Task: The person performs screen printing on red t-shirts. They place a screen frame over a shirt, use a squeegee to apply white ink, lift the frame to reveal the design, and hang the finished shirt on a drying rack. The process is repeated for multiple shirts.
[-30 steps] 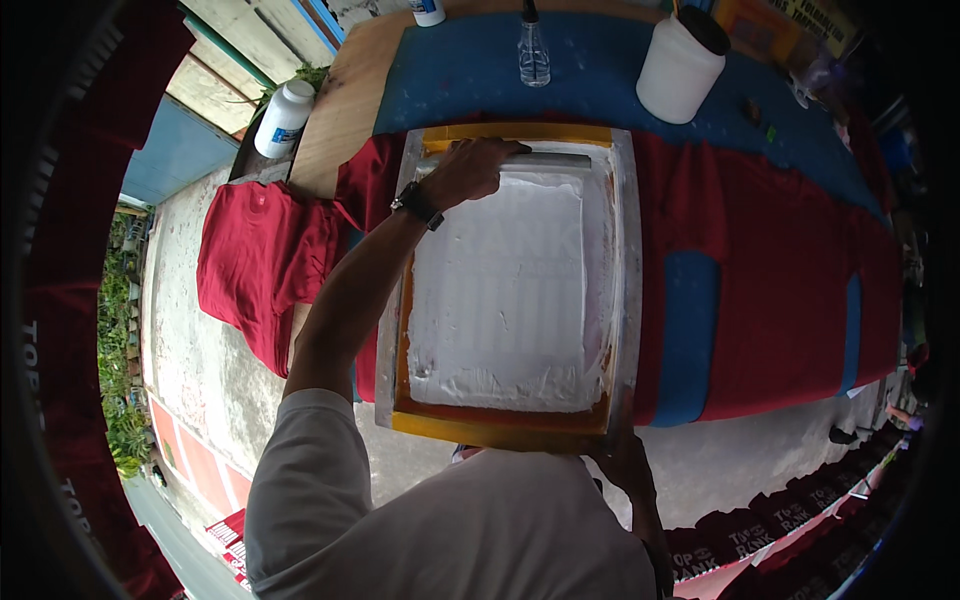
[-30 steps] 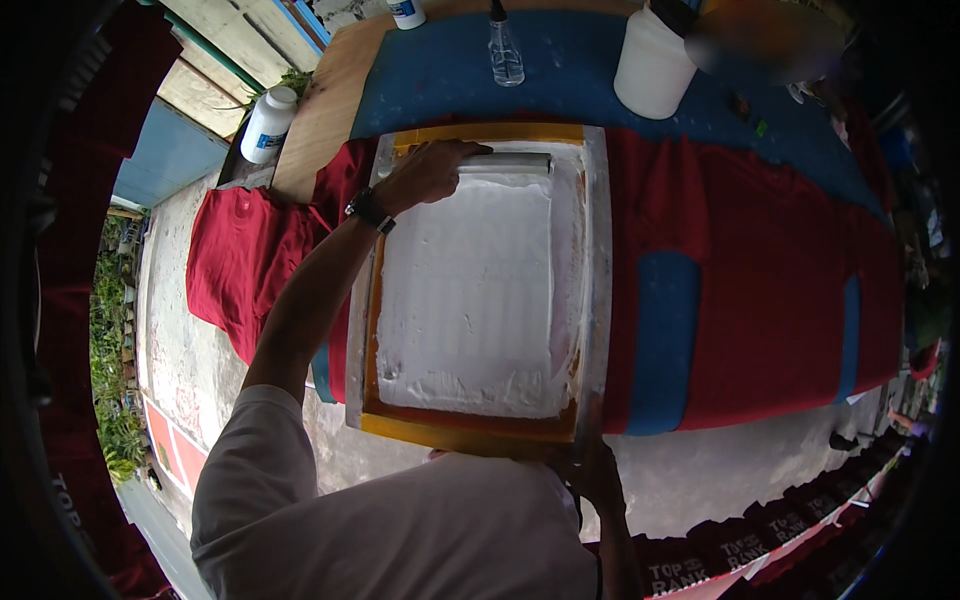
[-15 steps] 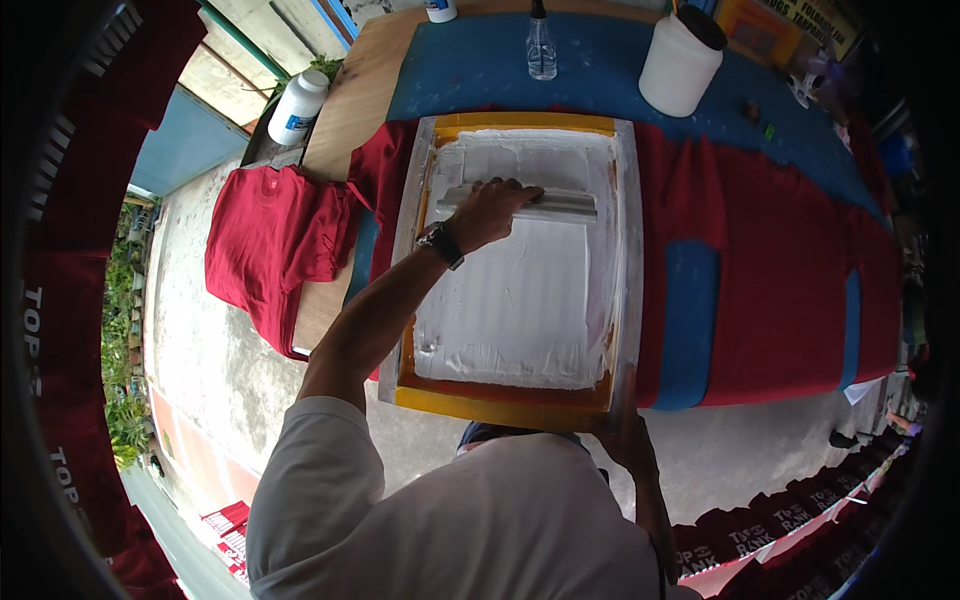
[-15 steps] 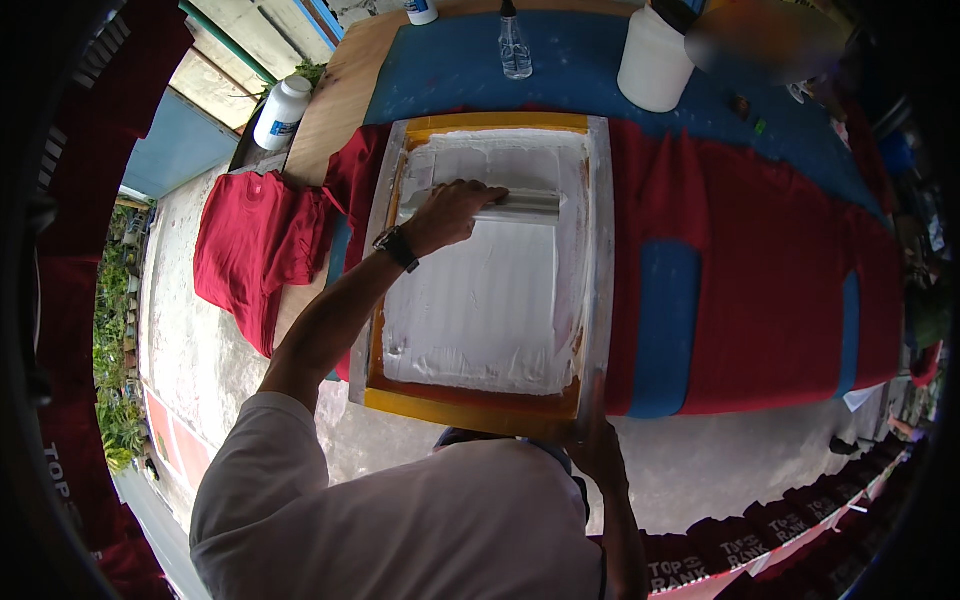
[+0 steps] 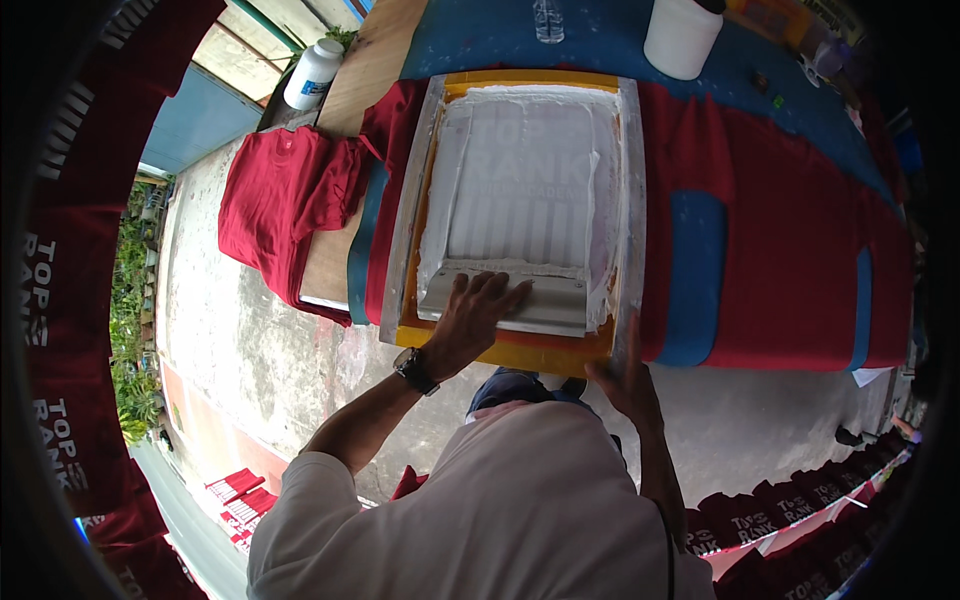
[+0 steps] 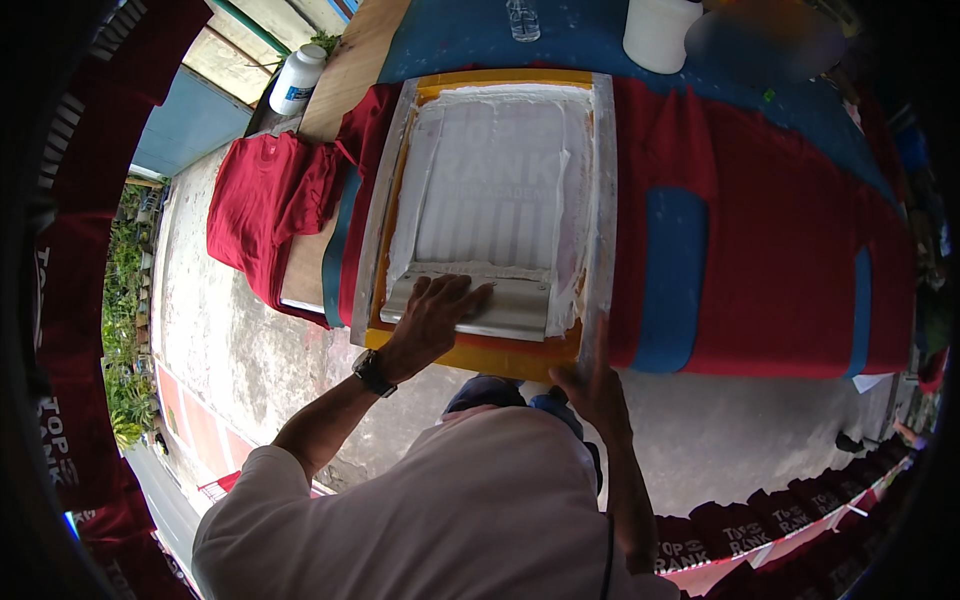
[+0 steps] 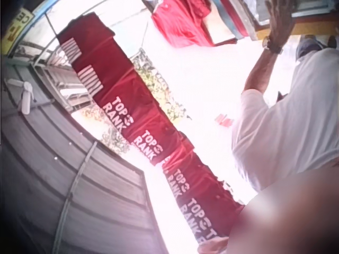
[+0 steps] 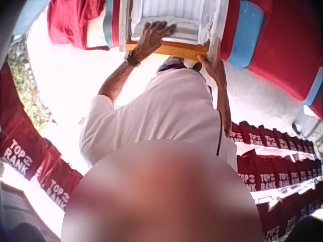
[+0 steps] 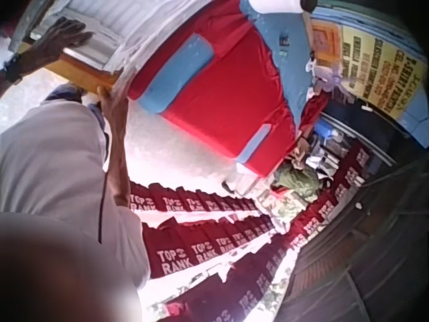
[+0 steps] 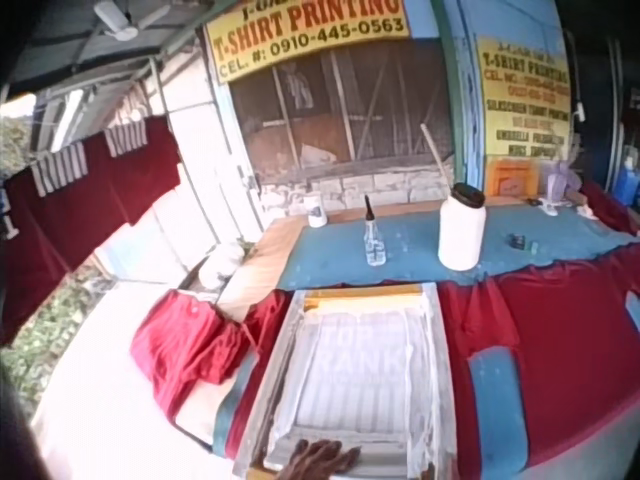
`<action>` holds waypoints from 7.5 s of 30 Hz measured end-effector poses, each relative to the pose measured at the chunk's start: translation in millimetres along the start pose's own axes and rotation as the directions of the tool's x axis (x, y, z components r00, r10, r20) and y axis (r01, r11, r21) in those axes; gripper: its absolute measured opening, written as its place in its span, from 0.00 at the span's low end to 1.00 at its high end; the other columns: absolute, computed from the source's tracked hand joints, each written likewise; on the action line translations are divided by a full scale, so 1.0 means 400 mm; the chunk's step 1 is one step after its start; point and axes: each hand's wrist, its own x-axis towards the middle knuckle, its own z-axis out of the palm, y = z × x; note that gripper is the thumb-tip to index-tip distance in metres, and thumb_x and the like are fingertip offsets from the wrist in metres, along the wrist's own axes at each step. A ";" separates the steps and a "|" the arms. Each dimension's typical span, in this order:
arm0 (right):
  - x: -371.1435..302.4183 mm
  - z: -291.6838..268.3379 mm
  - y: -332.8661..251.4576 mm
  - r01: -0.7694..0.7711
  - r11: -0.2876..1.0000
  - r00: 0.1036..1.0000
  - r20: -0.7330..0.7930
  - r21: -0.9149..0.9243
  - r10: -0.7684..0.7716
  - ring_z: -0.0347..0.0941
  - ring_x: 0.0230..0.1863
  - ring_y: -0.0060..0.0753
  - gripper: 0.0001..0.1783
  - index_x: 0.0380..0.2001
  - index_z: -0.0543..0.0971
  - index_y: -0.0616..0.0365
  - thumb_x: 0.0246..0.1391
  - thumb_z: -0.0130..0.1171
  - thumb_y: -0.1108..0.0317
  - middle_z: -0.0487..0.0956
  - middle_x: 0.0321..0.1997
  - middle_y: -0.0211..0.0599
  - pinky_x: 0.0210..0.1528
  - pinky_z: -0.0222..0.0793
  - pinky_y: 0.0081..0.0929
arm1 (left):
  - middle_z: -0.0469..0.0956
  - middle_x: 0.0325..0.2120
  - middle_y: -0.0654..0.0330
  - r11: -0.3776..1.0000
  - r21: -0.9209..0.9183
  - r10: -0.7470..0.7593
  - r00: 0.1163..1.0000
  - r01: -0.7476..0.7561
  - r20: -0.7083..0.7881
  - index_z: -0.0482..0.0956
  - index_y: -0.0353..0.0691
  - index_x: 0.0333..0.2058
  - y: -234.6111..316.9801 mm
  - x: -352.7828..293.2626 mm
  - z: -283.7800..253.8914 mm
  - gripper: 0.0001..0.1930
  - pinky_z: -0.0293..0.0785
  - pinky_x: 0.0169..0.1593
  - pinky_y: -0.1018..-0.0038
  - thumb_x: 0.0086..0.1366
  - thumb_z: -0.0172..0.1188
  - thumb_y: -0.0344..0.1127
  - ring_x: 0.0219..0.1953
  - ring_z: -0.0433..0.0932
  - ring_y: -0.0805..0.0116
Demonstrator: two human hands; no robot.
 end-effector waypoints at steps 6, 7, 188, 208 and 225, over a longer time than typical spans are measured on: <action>-0.001 -0.006 -0.012 -0.007 1.000 1.000 0.008 0.003 0.007 0.72 0.73 0.68 0.65 0.84 0.36 0.49 0.62 0.72 0.57 0.69 0.76 0.67 0.74 0.69 0.51 | 0.81 0.57 0.49 1.000 0.001 -0.011 0.999 0.011 0.037 0.78 0.45 0.67 0.004 0.007 -0.026 0.36 0.73 0.63 0.52 0.58 0.57 0.16 0.62 0.78 0.50; 0.000 -0.006 -0.015 -0.002 1.000 1.000 0.012 -0.015 0.002 0.70 0.74 0.66 0.64 0.84 0.35 0.50 0.63 0.71 0.58 0.67 0.77 0.66 0.75 0.67 0.50 | 0.82 0.57 0.49 1.000 -0.004 -0.007 0.999 0.008 0.044 0.79 0.46 0.67 -0.009 0.025 -0.040 0.36 0.75 0.63 0.52 0.58 0.57 0.16 0.61 0.80 0.49; -0.057 -0.117 -0.179 -0.081 0.990 0.839 -0.528 0.115 0.130 0.78 0.49 0.39 0.32 0.58 0.80 0.67 0.78 0.51 0.44 0.85 0.47 0.52 0.58 0.72 0.32 | 0.70 0.31 0.62 0.499 -0.679 -0.734 0.679 0.539 -0.001 0.75 0.31 0.45 -0.200 -0.309 -0.196 0.34 0.66 0.42 0.68 0.83 0.45 0.64 0.35 0.62 0.68; -0.719 -0.976 0.278 -0.097 0.991 0.736 -0.665 0.089 0.132 0.70 0.42 0.27 0.29 0.52 0.81 0.72 0.80 0.49 0.51 0.82 0.39 0.37 0.49 0.71 0.30 | 0.75 0.29 0.61 0.486 -0.776 -0.496 0.858 0.402 0.133 0.78 0.29 0.43 0.751 0.119 0.269 0.35 0.71 0.36 0.68 0.80 0.51 0.66 0.34 0.70 0.73; -0.368 -1.451 0.601 -0.033 0.998 0.848 -0.527 0.055 0.057 0.72 0.54 0.37 0.33 0.59 0.80 0.71 0.79 0.51 0.45 0.83 0.54 0.45 0.65 0.66 0.34 | 0.73 0.23 0.43 0.683 -0.623 -0.552 0.828 0.382 -0.098 0.75 0.26 0.36 0.937 0.458 0.510 0.36 0.69 0.33 0.55 0.81 0.50 0.64 0.26 0.72 0.52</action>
